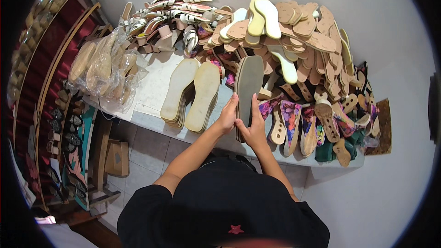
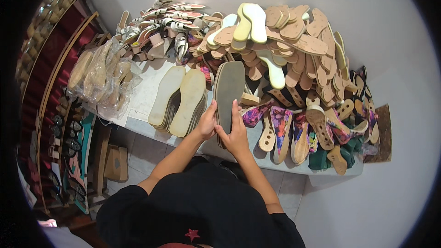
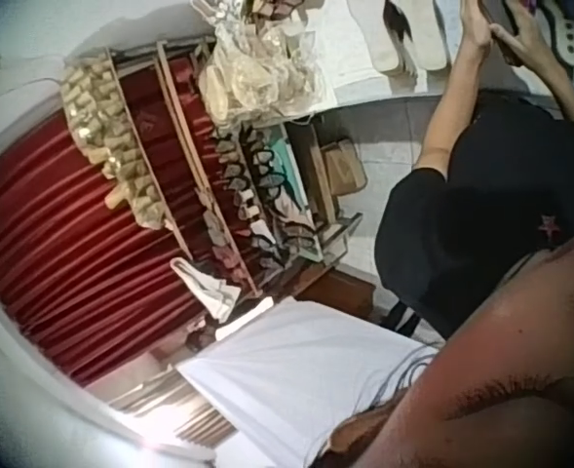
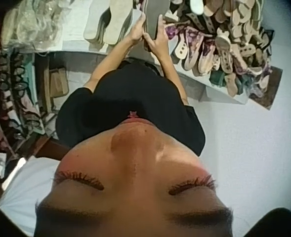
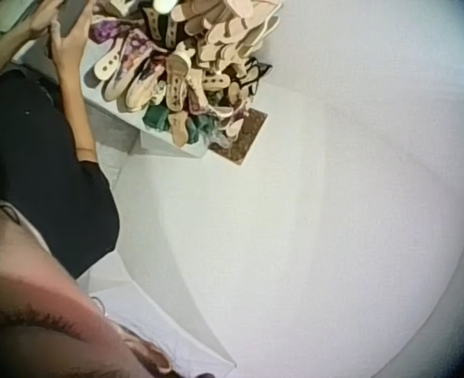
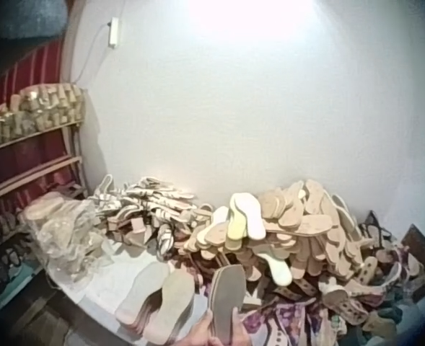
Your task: Sorting and stacking various shoe insoles and soles on a workbench.
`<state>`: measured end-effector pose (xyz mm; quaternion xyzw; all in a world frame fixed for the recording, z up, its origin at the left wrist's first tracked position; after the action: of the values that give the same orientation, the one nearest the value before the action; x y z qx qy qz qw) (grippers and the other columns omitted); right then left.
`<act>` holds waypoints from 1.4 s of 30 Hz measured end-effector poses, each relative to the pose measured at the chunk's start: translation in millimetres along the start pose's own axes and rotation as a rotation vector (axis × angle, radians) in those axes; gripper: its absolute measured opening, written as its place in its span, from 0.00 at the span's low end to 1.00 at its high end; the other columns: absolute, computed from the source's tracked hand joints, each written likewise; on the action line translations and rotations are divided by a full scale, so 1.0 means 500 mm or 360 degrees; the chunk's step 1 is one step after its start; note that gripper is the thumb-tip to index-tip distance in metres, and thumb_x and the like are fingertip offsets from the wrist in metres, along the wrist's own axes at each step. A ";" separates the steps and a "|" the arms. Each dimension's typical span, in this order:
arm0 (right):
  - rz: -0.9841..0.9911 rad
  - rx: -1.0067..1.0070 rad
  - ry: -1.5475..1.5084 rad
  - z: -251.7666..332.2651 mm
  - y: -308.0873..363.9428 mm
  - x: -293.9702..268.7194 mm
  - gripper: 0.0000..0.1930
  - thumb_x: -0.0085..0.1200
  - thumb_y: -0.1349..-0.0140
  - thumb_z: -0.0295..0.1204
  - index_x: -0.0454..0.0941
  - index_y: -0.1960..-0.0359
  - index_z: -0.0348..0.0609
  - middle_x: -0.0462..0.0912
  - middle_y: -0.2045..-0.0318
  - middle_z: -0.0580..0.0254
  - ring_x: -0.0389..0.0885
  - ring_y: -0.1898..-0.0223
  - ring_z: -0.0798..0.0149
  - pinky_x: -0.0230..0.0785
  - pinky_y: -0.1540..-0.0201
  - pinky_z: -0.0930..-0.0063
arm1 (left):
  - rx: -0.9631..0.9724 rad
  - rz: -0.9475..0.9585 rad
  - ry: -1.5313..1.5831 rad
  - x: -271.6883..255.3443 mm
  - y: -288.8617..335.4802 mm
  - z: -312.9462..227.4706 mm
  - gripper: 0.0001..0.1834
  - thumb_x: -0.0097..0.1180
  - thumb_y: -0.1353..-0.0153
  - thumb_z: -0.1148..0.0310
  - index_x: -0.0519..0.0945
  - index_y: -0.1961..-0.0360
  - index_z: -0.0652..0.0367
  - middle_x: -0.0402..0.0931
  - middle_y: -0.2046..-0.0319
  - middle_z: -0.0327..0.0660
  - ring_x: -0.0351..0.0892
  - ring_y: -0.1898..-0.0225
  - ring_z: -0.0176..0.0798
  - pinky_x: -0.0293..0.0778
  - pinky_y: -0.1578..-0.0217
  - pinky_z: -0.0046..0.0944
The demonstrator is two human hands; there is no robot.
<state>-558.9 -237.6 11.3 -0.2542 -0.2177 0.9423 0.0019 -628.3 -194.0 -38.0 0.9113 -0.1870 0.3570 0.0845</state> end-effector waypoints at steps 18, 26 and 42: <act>0.0126 -0.0291 -0.0052 0.149 -0.066 0.115 0.32 0.53 0.48 0.35 0.59 0.41 0.39 0.64 0.54 0.45 0.65 0.52 0.49 0.57 0.47 0.64 | 0.0354 -0.0084 0.0139 -0.058 0.075 -0.236 0.23 0.33 0.37 0.63 0.60 0.45 0.68 0.68 0.52 0.52 0.72 0.55 0.44 0.72 0.53 0.42; 0.0151 -0.0161 -0.0027 0.244 -0.090 0.301 0.46 0.63 0.58 0.33 0.48 0.38 0.37 0.52 0.47 0.35 0.63 0.50 0.36 0.64 0.51 0.57 | 0.0277 -0.0295 -0.0076 -0.217 0.099 -0.363 0.21 0.33 0.37 0.65 0.59 0.46 0.65 0.67 0.52 0.53 0.72 0.55 0.42 0.70 0.55 0.39; -0.0062 0.0405 0.0459 0.172 -0.076 0.439 0.43 0.58 0.60 0.29 0.48 0.45 0.15 0.57 0.54 0.30 0.63 0.52 0.39 0.61 0.48 0.62 | 0.0204 -0.0334 -0.2159 -0.377 0.034 -0.384 0.32 0.57 0.51 0.66 0.62 0.47 0.72 0.68 0.56 0.61 0.68 0.54 0.59 0.64 0.51 0.45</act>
<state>-795.4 -213.5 -11.1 -0.3800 -0.0992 0.9158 0.0836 -881.2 -101.4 -26.3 0.9497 -0.0879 -0.2919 -0.0711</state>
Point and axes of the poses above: each hand's wrist, its own y-axis away from the middle knuckle, its own x-axis out of the palm, z = x × y, the point moved 8 cm from there along -y, towards the middle knuckle
